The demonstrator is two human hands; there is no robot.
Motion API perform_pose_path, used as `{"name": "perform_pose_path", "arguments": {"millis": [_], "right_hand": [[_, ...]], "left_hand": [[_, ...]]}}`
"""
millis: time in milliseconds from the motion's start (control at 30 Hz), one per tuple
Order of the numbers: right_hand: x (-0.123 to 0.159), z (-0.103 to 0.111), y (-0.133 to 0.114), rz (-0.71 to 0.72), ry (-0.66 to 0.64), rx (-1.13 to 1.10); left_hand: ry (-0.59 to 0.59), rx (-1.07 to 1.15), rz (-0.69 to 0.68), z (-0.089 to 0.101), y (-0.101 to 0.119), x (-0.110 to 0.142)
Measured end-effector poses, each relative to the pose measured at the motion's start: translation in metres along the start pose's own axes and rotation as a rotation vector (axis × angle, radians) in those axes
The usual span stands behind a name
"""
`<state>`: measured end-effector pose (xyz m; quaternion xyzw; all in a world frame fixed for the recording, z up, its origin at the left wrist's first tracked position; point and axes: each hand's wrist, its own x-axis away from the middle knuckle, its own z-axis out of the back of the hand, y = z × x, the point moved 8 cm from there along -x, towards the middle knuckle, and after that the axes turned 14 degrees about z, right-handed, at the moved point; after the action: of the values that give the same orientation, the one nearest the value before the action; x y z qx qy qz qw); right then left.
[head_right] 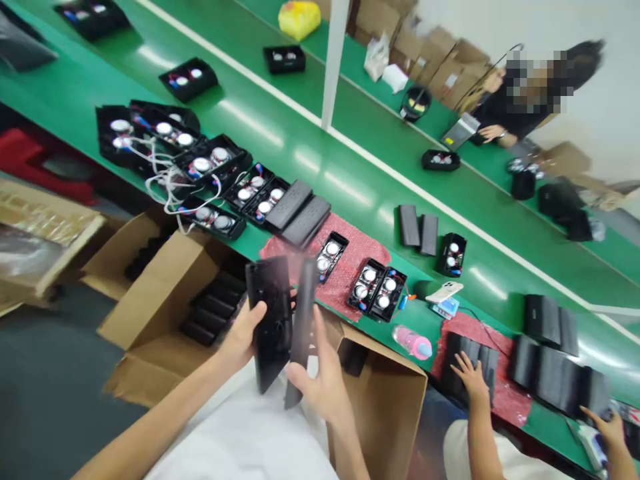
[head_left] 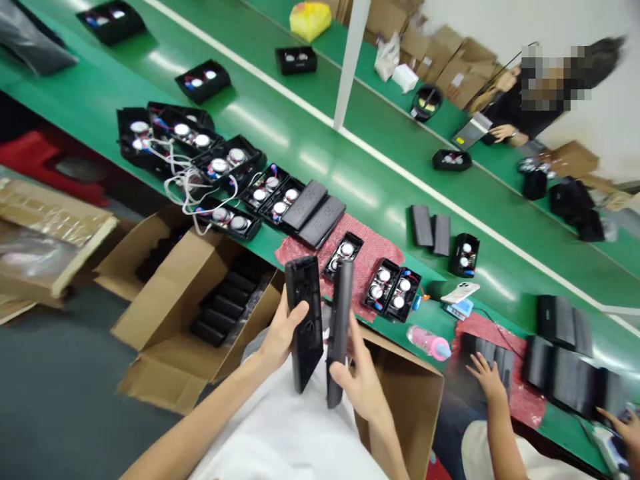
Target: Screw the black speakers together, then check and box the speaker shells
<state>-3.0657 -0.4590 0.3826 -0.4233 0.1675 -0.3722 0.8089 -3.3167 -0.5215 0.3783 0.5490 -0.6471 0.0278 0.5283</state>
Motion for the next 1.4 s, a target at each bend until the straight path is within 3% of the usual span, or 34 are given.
{"name": "perform_pose_path", "arguments": {"millis": [67, 133, 367, 533, 633, 700, 733, 800, 900, 1000, 1067, 1167, 1267, 1333, 1400], "right_hand": [[-0.033, -0.058, -0.035, 0.023, -0.061, -0.180], [-0.058, -0.080, -0.042, 0.015, -0.071, -0.311], [-0.102, -0.053, 0.000, -0.076, -0.078, -0.297], [-0.144, -0.054, 0.033, -0.107, 0.013, -0.411], [-0.198, -0.025, 0.077, -0.111, 0.064, -0.359], [-0.249, 0.012, 0.127, -0.223, 0.067, -0.068], [-0.277, 0.035, 0.155, -0.307, 0.103, 0.051], [-0.336, 0.072, 0.208, -0.429, 0.139, 0.188], [-0.400, 0.106, 0.272, -0.580, 0.165, 0.365], [-0.424, 0.116, 0.303, -0.626, 0.168, 0.484], [-0.426, 0.116, 0.303, -0.622, 0.159, 0.539], [-0.422, 0.107, 0.267, -0.548, 0.164, 0.619], [-0.404, 0.072, 0.187, -0.327, 0.204, 0.628], [-0.367, 0.024, 0.120, -0.043, 0.232, 0.422], [-0.310, -0.061, 0.069, 0.131, -0.028, 0.373]], "left_hand": [[0.062, -0.084, -0.075, -0.006, 0.000, -0.025], [0.076, -0.109, -0.062, -0.015, -0.003, -0.046], [0.130, -0.012, 0.100, -0.030, -0.014, -0.101], [0.160, -0.230, -0.064, -0.056, 0.009, -0.160], [0.141, -0.286, -0.143, -0.074, 0.023, -0.191], [0.154, -0.308, -0.210, -0.070, 0.025, -0.197], [0.181, -0.320, -0.230, -0.058, 0.022, -0.195], [0.272, -0.360, -0.215, -0.015, 0.001, -0.184], [0.501, -0.462, -0.039, 0.090, -0.057, -0.151], [0.765, -0.502, 0.150, 0.203, -0.115, -0.103], [0.882, -0.551, 0.278, 0.254, -0.145, -0.071], [0.902, -0.555, 0.412, 0.287, -0.183, -0.037], [0.843, -0.512, 0.489, 0.297, -0.219, -0.031], [0.790, -0.481, 0.511, 0.304, -0.241, -0.039], [0.735, -0.444, 0.509, 0.316, -0.260, -0.052]]}}
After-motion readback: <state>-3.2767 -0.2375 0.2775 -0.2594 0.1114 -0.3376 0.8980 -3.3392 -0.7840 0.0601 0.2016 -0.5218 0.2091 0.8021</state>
